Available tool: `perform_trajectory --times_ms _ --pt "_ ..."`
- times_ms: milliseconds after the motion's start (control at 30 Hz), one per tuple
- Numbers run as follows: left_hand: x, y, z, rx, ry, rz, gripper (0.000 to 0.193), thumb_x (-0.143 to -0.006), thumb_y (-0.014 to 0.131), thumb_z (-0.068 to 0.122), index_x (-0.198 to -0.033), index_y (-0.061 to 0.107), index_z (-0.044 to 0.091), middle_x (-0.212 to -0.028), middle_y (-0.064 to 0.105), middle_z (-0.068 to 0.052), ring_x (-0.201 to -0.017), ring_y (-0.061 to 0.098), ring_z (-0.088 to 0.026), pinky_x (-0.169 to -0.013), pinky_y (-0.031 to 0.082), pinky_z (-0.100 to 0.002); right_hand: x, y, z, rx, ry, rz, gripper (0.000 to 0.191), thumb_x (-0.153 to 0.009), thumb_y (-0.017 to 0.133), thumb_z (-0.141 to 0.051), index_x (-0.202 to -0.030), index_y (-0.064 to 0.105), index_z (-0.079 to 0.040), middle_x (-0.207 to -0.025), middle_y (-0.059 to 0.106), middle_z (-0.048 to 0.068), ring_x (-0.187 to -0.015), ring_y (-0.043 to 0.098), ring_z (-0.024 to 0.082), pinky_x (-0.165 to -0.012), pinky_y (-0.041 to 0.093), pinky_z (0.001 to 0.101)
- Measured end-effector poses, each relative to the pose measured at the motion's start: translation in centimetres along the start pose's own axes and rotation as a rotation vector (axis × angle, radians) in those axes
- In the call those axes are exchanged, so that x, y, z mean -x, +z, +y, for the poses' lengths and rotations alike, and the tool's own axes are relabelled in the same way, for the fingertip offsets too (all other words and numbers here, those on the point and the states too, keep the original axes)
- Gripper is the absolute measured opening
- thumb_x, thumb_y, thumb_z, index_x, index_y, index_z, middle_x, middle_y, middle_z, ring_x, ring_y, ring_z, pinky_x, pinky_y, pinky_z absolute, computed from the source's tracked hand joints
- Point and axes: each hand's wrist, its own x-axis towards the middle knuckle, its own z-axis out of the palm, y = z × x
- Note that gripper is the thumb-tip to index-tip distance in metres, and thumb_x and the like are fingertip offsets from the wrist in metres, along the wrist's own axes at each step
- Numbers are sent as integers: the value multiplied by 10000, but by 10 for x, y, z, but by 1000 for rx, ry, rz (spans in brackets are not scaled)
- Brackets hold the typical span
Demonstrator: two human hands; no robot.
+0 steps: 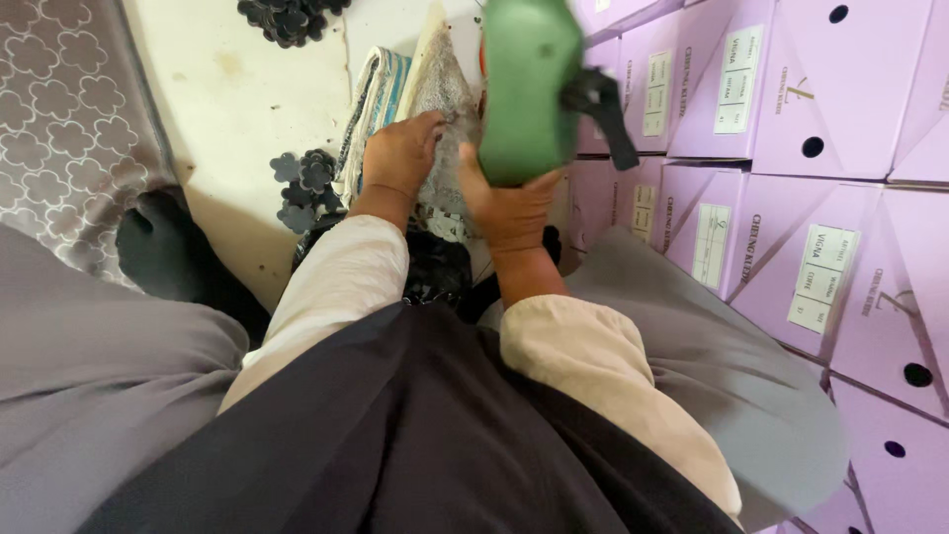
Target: The person assembles small black flower-shaped parts by inserting a metal pin into each piece and then pressing it with a green handheld tool. The person repeats this process for multiple parts, placing finished pieces on the floor.
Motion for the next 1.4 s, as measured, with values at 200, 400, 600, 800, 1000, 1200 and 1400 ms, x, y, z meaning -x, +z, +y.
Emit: perform_trajectory --times_ms 200,400,600,800,1000,1200,1400 --pt "-1 -4 2 -121 -3 -68 138 -973 661 199 -1106 699 196 -837 731 -135 -761 708 -368 -673 563 -495 7 -9 -12 164 -85 -244 978 -663 871 -194 -1503 398 -33 -1327 576 240 -1233 557 440 -1055 459 506" --pt "1 -1 1 -26 35 25 135 -955 671 214 -1086 704 211 -856 742 -129 -740 703 -376 -657 562 -495 -2 -5 -14 -155 -105 -92 936 -748 894 -211 -1503 373 -21 -1337 577 201 -1241 615 374 -1060 516 445" --pt "0 -2 2 -57 -36 -41 79 -994 662 243 -1052 707 215 -814 724 -137 -734 700 -375 -647 559 -494 9 -5 -6 24 -190 -70 935 -739 889 -206 -1511 391 -33 -1333 580 207 -1235 605 397 -1052 503 462" --pt "0 -3 7 -94 -7 -19 110 -978 662 242 -1071 712 209 -817 731 -123 -729 707 -362 -633 556 -489 1 -10 -3 190 -133 -218 853 -695 901 -231 -1398 465 -24 -1222 608 216 -1166 593 428 -996 492 487" --pt "1 1 2 -73 67 38 166 -979 661 256 -1125 709 195 -861 745 -109 -729 706 -358 -641 560 -480 6 -2 0 -142 -74 -25 799 -812 899 -280 -1426 433 -71 -1265 648 143 -1140 669 327 -1031 544 422" --pt "-2 -2 6 -119 -33 -94 171 -961 657 264 -1108 730 218 -791 726 -140 -703 696 -377 -617 548 -495 6 -6 4 150 -74 -209 995 -676 881 -224 -1517 376 -60 -1326 582 226 -1222 580 421 -1020 482 482" --pt "-1 0 7 -26 12 -4 117 -996 660 260 -1085 727 224 -812 732 -127 -725 701 -372 -634 556 -486 0 -10 -4 29 -147 -135 977 -725 894 -232 -1521 359 -44 -1346 574 219 -1244 590 414 -1066 491 475"
